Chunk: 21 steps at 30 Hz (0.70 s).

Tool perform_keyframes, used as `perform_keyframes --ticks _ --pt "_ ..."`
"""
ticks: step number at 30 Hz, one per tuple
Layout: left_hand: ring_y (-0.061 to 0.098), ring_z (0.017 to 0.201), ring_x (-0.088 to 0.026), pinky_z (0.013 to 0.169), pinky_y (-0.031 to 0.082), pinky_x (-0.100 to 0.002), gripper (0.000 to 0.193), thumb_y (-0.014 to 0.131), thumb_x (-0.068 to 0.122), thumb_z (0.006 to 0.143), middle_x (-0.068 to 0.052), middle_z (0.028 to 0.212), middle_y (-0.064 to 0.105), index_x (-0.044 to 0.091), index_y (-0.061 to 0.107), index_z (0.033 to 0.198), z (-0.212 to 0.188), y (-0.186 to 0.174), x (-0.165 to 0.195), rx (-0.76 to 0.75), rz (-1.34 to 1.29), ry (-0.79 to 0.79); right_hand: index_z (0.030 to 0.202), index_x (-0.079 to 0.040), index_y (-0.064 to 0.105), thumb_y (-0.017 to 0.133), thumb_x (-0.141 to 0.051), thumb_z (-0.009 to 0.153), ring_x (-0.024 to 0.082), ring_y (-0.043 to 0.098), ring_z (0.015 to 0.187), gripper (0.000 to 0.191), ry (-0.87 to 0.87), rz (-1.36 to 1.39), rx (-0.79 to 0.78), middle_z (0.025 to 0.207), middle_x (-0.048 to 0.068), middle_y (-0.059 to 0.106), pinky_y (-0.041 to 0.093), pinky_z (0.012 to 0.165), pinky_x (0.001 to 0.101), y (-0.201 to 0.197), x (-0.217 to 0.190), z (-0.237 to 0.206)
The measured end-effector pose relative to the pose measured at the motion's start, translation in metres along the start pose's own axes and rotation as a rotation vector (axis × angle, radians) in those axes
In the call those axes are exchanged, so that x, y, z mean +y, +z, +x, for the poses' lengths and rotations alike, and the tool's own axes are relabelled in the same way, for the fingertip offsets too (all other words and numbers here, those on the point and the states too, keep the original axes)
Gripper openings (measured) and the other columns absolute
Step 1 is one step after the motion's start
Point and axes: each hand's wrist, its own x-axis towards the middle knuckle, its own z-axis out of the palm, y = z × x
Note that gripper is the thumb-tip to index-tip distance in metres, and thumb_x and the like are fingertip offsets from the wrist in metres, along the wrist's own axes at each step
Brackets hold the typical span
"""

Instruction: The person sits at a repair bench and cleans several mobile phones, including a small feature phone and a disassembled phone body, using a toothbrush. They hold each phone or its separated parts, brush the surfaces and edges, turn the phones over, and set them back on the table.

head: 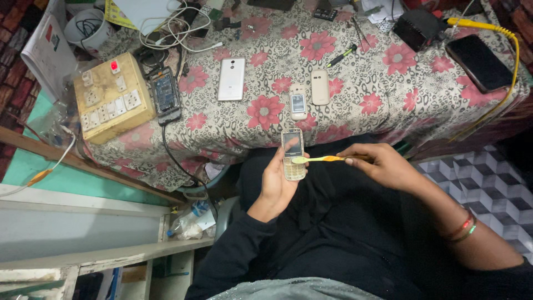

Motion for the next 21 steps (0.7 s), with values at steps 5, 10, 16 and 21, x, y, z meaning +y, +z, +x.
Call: perform_keyframes --ticks 5,10,16,21 --pt "0.068 0.091 -0.022 0.077 0.053 -0.034 0.04 0.044 0.036 0.111 -0.013 0.106 0.071 0.011 0.057 0.14 0.0 0.001 -0.011 0.092 0.014 -0.001 0.115 -0.006 0.072 0.065 -0.018 0.095 0.015 0.076 0.087 0.024 -0.014 0.009 0.012 0.095 0.009 0.08 0.058 0.079 0.0313 0.025 -0.002 -0.001" --pt "0.069 0.089 -0.022 0.077 0.054 -0.034 0.048 0.041 0.045 0.107 -0.012 0.104 0.072 0.013 0.058 0.138 0.005 -0.008 -0.004 0.059 -0.013 -0.021 0.116 -0.006 0.07 0.065 -0.017 0.095 0.016 0.077 0.089 0.024 -0.093 -0.014 -0.019 0.098 0.009 0.079 0.057 0.079 0.0319 0.024 0.003 0.004" --pt "0.068 0.091 -0.02 0.08 0.054 -0.034 0.049 0.041 0.042 0.111 -0.01 0.105 0.07 0.01 0.055 0.145 0.005 -0.014 -0.008 0.049 0.047 -0.045 0.119 -0.006 0.071 0.065 -0.017 0.095 0.016 0.075 0.093 0.027 -0.045 0.093 0.04 0.1 0.008 0.08 0.058 0.084 0.0308 0.01 0.01 0.004" --pt "0.068 0.09 -0.02 0.079 0.054 -0.034 0.054 0.035 0.048 0.111 -0.013 0.105 0.071 0.005 0.053 0.139 0.003 -0.01 -0.014 0.045 0.105 -0.092 0.119 -0.005 0.07 0.065 -0.017 0.096 0.013 0.075 0.094 0.026 -0.07 0.005 0.12 0.104 0.008 0.079 0.057 0.084 0.0297 0.011 0.011 0.004"
